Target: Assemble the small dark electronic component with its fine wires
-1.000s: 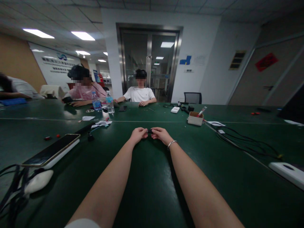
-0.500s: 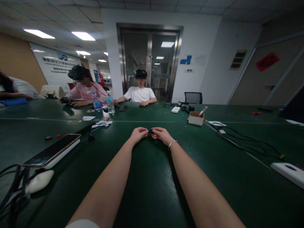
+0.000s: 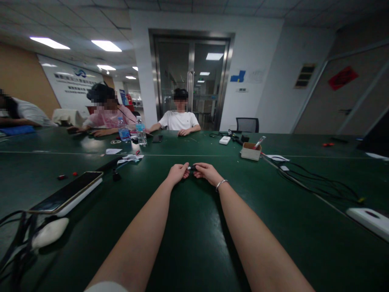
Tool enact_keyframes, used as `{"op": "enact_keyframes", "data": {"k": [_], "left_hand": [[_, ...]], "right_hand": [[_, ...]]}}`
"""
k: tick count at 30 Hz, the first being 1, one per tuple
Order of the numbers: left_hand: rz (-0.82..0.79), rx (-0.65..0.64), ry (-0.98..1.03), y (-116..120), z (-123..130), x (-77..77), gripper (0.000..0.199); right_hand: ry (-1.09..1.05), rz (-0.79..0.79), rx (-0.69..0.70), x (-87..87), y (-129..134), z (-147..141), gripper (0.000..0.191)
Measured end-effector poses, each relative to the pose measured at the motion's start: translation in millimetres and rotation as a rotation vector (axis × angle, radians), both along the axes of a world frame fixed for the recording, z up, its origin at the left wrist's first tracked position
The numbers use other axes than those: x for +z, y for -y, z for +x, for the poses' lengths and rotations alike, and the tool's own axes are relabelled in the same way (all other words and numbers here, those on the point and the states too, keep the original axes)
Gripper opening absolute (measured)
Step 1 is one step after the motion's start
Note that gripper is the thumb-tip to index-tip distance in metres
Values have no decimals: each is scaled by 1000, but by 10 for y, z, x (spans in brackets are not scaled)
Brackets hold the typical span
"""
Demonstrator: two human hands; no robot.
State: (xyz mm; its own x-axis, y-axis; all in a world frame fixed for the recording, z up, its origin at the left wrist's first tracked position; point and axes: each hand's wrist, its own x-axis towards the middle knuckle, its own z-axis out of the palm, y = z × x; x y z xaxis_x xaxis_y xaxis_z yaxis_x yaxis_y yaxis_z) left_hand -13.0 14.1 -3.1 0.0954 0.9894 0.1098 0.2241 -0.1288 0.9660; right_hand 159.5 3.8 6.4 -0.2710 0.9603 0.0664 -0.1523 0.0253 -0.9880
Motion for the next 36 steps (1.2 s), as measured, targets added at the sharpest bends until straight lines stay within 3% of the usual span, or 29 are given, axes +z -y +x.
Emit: {"op": "enact_keyframes", "data": {"k": [4,8,12,20,31,36], "left_hand": [[-29,66,140,30,23,22,28],[-5,16,256,87,-1,68,29],[-1,-12,266,127,-20,100,31],[-25,-15,236,81,1,80,14],[12,11,246,70,-19,63,21],[0,23,257,57,-40,61,18]], "right_hand": [[-10,-2,-21,-14,-17,-5,14],[-15,-7,-43,-20,-32,-7,15],[-15,-12,-33,-12,-26,-4,16],[3,-4,-23,19,6,-8,15],[70,14,-31,-12,-42,-52,18],[144,-63,-16,61,-88,-86,14]]}}
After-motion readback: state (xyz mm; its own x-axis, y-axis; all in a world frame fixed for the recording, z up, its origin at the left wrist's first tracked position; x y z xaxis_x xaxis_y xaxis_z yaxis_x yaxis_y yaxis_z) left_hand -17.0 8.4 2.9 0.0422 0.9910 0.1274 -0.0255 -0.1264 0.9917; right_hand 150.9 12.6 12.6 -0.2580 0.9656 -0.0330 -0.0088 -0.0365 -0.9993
